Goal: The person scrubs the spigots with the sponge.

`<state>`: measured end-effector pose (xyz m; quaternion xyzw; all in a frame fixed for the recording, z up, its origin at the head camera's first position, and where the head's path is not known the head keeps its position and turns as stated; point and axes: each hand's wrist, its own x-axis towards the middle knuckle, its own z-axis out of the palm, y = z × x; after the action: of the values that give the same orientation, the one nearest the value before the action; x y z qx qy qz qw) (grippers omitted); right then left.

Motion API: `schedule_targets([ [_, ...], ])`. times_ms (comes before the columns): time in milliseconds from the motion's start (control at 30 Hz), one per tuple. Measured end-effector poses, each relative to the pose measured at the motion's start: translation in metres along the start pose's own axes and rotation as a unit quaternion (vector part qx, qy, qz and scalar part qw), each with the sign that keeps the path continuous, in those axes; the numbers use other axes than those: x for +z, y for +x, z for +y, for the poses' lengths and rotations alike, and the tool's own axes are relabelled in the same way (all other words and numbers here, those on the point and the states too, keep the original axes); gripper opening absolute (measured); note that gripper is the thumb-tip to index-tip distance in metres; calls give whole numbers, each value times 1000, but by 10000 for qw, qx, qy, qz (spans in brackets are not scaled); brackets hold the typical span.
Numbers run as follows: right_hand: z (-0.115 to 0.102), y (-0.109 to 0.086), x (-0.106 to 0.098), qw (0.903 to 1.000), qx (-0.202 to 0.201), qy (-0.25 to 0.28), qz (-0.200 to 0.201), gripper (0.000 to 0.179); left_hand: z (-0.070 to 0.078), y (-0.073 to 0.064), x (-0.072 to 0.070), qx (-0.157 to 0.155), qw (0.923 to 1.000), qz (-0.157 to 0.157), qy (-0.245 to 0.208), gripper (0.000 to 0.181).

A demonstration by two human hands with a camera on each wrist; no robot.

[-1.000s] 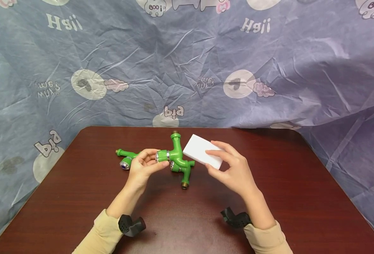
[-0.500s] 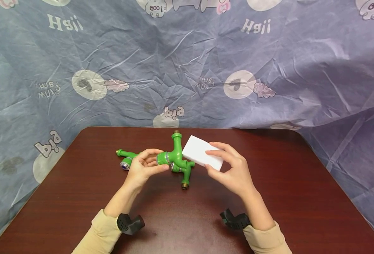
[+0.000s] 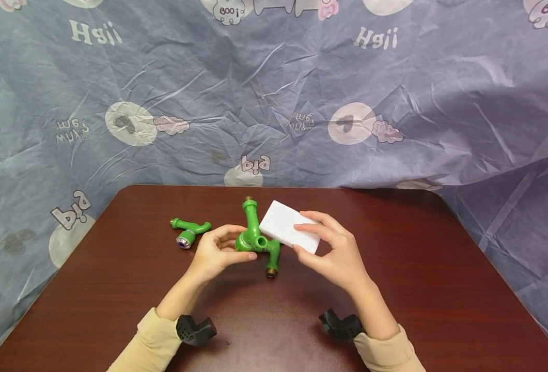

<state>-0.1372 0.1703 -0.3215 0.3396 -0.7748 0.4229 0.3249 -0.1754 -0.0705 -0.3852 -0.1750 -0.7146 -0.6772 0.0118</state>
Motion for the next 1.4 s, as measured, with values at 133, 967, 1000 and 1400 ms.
schedule_targets([
  [133,-2,0,1,10000,-48,24,9,32,1,-1,0,47,9999,-26,97,46],
  [967,-4,-2,12,9965,-507,634,-176,28,2,-4,11,79,9958,-602,-684,51],
  [1000,-5,-1,13,9972,-483,550,-141,30,2,-4,11,86,9956,-620,-699,51],
  [1400,-6,0,8,9994,-136,-35,323,35,1,-4,12,21,9941,-778,-758,49],
])
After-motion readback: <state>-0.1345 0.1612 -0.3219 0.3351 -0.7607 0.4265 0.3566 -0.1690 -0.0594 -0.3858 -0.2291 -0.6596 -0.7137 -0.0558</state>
